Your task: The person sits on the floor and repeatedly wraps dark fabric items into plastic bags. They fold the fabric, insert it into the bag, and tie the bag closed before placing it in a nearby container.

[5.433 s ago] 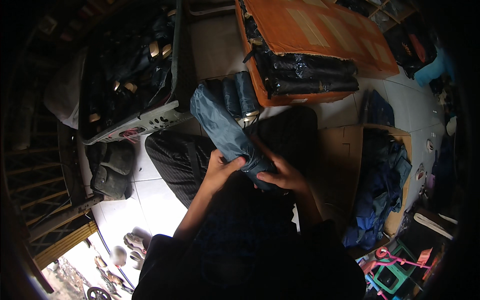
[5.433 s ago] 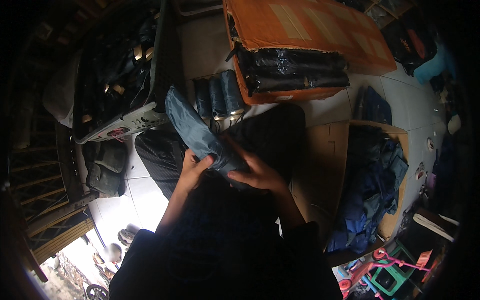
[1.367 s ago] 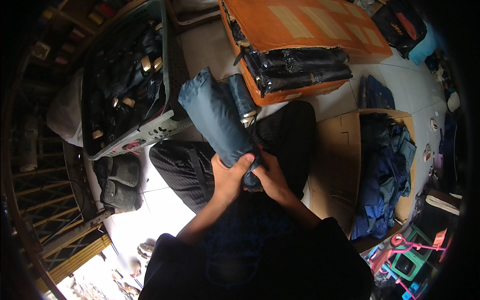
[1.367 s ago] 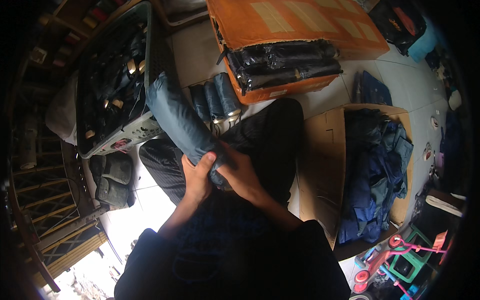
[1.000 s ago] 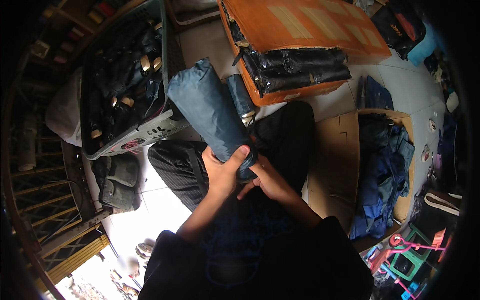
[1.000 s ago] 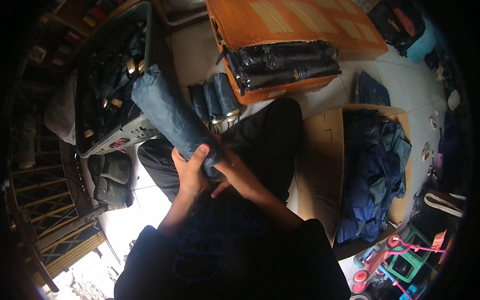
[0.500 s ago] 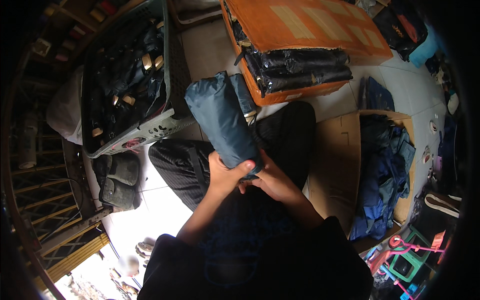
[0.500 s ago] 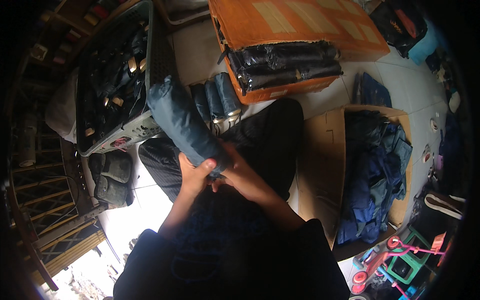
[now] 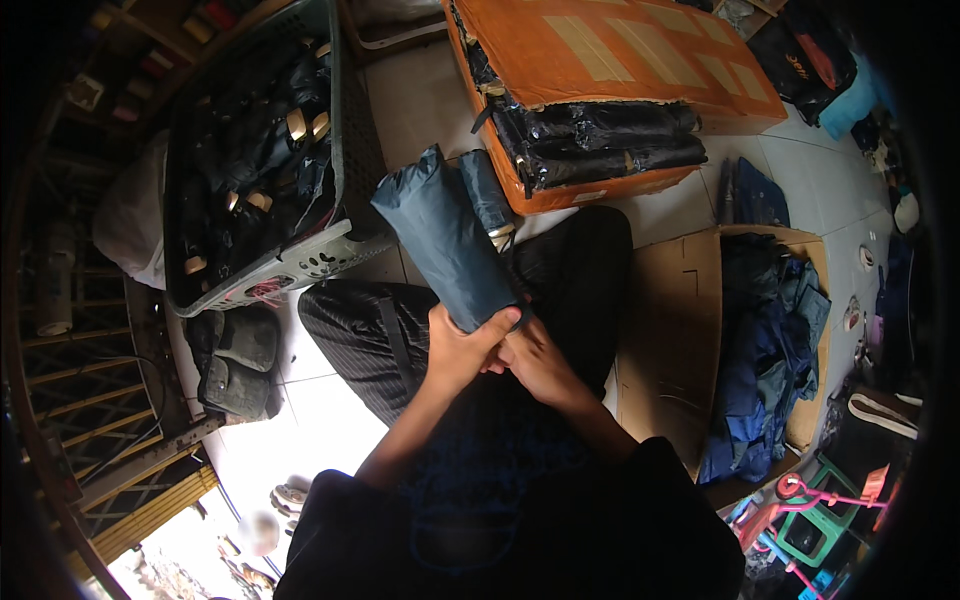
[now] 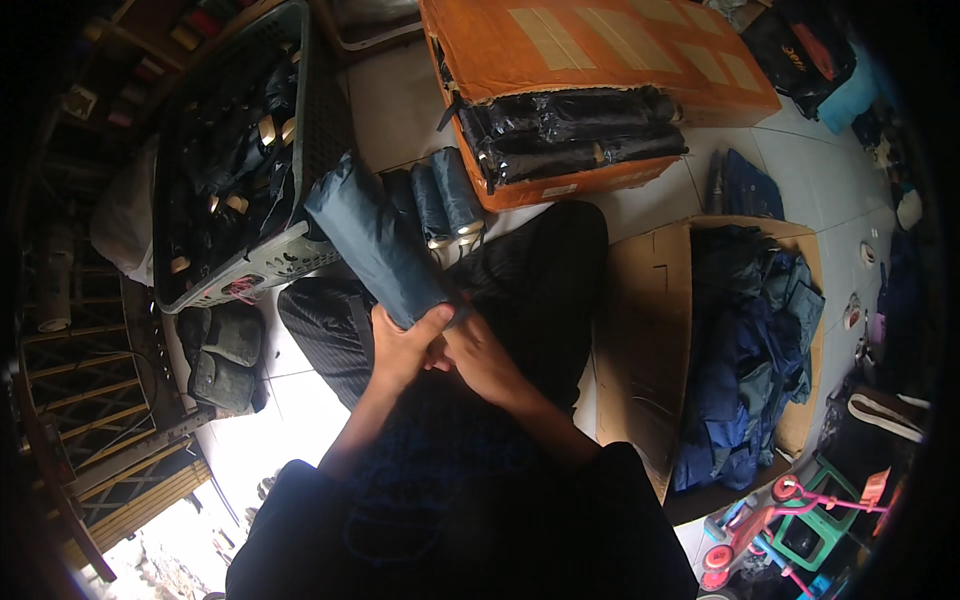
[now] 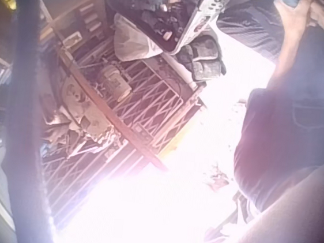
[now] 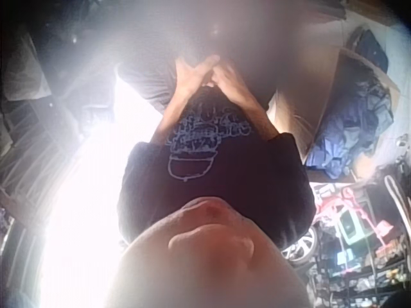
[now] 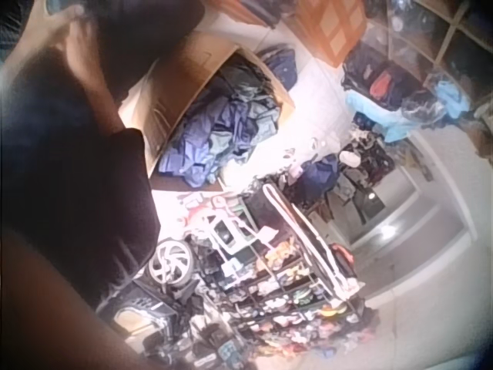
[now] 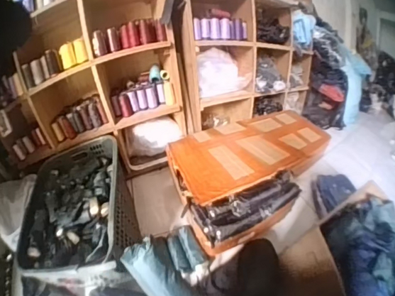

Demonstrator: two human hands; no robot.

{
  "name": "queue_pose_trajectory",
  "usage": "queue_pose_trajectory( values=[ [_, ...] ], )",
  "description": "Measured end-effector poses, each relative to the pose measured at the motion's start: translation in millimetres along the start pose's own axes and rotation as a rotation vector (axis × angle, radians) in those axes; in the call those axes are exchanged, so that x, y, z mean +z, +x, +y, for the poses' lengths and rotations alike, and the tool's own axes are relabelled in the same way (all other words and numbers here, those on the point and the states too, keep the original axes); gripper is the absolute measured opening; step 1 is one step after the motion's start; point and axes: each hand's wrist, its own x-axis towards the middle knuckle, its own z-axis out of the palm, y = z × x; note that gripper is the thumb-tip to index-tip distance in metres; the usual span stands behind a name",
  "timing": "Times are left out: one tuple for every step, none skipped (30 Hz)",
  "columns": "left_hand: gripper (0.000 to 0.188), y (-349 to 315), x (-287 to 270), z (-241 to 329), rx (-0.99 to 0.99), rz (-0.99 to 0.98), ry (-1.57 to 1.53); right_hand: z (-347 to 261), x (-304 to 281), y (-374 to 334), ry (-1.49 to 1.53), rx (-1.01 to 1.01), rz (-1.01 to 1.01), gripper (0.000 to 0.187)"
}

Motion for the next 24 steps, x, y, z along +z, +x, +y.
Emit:
queue_pose_trajectory(
  values=[
    [0.036,2.2,-3.7,3.2,-0.023,-0.045,0.002,2.2,1.0,1.8,0.073,-0.004,-0.007,0.042],
    [0.038,3.9,-9.5,5.9,-0.001,-0.09,-0.068,-0.8,2.7,3.5,0.061,-0.036,-0.032,0.043],
    [0.04,5.7,-16.2,8.2,0.021,-0.136,-0.138,-6.7,4.7,5.5,0.048,-0.068,-0.056,0.045],
    [0.043,8.4,-19.4,9.6,0.043,-0.182,-0.208,-12.4,6.6,6.5,0.035,-0.101,-0.081,0.047],
    [0.046,13.3,-18.5,10.6,0.099,-0.132,-0.284,-17.1,9.4,6.6,-0.02,-0.125,-0.092,0.048],
    [0.049,20.0,-15.9,11.8,0.156,-0.082,-0.36,-21.8,12.3,6.4,-0.075,-0.149,-0.104,0.048],
    [0.052,25.6,-15.2,12.7,0.213,-0.032,-0.436,-24.2,13.9,6.8,-0.13,-0.173,-0.116,0.049],
    [0.053,30.6,-22.5,11.1,0.185,-0.036,-0.324,-22.5,12.9,6.6,-0.1,-0.179,-0.147,0.049],
    [0.052,31.1,-22.5,8.7,0.174,-0.002,-0.288,-17.9,10.9,5.7,-0.07,-0.186,-0.179,0.049],
    [0.051,30.3,-20.4,7.1,0.164,0.033,-0.252,-12.8,8.1,5.2,-0.04,-0.192,-0.211,0.048],
    [0.05,28.7,-18.7,4.1,0.147,0.07,-0.219,-7.1,4.5,5.3,-0.085,-0.198,-0.2,0.047],
    [0.05,25.8,-16.2,-3.1,0.094,0.128,-0.131,-0.1,-0.2,5.7,-0.13,-0.202,-0.192,0.047],
    [0.044,22.7,-12.9,-4.6,0.026,0.117,-0.097,7.5,-4.9,6.0,-0.175,-0.207,-0.185,0.046],
    [0.042,24.4,-13.0,-7.3,-0.034,0.075,-0.058,18.4,-10.1,7.0,-0.097,-0.174,-0.161,0.044],
    [0.039,25.2,-14.3,-9.7,-0.094,0.041,-0.019,29.1,-13.5,7.5,-0.018,-0.137,-0.143,0.043],
    [0.036,27.3,-15.9,-17.6,-0.085,0.046,0.063,38.4,-16.3,8.0,0.06,-0.099,-0.125,0.041],
    [0.038,29.5,-16.4,-24.3,-0.078,0.027,0.005,45.8,-19.2,9.7,0.071,-0.131,-0.082,0.04],
    [0.04,32.0,-20.5,-33.4,-0.12,-0.015,0.001,50.2,-21.5,11.1,0.079,-0.164,-0.042,0.038],
    [0.041,35.1,-25.1,-43.3,-0.161,-0.058,-0.004,55.0,-25.4,14.4,0.087,-0.196,-0.004,0.037],
    [0.043,39.0,-25.7,-51.0,-0.155,-0.042,0.006,63.7,-35.0,21.2,0.086,-0.194,0.015,0.037],
    [0.045,43.8,-23.5,-56.7,-0.148,-0.03,0.02,73.0,-46.8,29.2,0.086,-0.195,0.036,0.037],
    [0.048,48.6,-25.2,-61.9,-0.142,-0.017,0.033,83.1,-55.5,37.4,0.087,-0.196,0.057,0.037],
    [0.049,57.2,-29.6,-68.5,-0.111,0.009,0.063,90.2,-61.6,46.0,-0.029,-0.193,0.101,0.039],
    [0.05,64.8,-32.1,-74.1,-0.081,0.031,0.091,92.2,-65.9,50.3,-0.146,-0.192,0.15,0.04]
  ],
)
